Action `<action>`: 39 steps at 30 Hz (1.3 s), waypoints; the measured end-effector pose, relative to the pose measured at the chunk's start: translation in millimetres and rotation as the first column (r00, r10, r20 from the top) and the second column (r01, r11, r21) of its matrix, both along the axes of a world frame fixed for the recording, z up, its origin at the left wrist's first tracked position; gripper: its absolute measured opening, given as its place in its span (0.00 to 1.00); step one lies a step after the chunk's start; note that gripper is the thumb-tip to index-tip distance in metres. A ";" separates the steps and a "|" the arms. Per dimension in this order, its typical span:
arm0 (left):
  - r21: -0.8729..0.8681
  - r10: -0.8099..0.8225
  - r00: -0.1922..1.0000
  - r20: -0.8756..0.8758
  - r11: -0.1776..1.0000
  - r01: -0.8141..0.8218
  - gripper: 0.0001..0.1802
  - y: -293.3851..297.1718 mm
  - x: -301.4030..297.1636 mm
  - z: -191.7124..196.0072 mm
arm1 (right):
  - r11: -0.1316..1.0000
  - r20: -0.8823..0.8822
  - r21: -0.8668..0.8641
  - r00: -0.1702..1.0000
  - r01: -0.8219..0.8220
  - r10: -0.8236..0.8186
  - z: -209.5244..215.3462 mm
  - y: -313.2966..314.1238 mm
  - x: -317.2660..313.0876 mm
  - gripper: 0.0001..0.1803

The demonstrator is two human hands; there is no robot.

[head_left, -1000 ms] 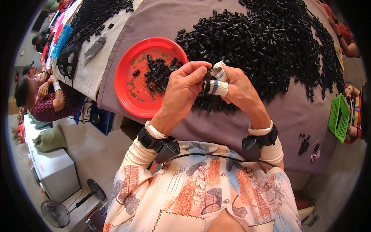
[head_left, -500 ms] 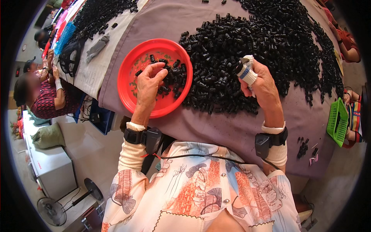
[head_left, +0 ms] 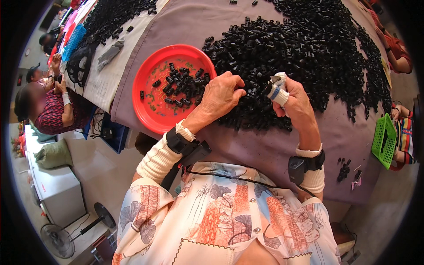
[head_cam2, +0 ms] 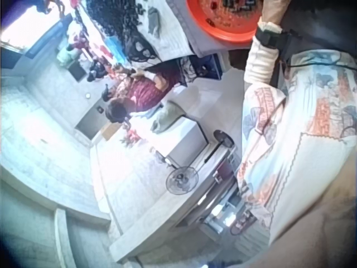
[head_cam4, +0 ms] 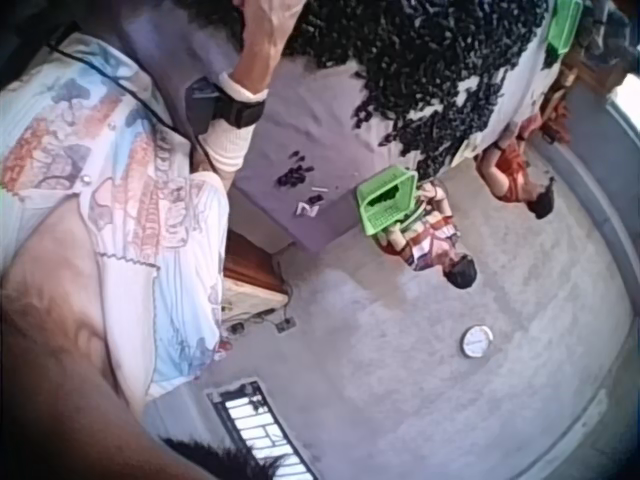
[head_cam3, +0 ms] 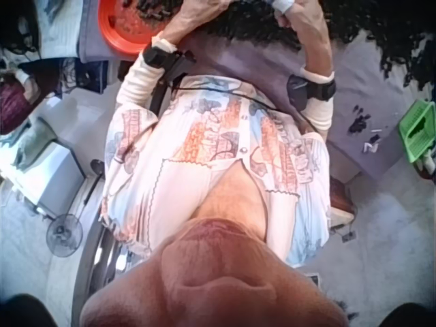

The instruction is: Sorting and assembling small black plastic shoe components at a workstation.

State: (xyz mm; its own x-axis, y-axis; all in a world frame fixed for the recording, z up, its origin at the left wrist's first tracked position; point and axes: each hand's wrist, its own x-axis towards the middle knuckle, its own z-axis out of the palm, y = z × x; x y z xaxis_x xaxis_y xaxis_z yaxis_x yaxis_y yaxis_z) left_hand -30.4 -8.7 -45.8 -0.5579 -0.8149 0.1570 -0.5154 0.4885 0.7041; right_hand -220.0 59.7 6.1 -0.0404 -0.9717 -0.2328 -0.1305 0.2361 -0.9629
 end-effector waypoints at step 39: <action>0.692 0.489 0.493 -0.720 0.567 0.448 0.13 12.5 4.4 53.1 | 0.994 0.173 -0.104 0.985 0.033 -0.015 18.7 -11.0 37.7 0.08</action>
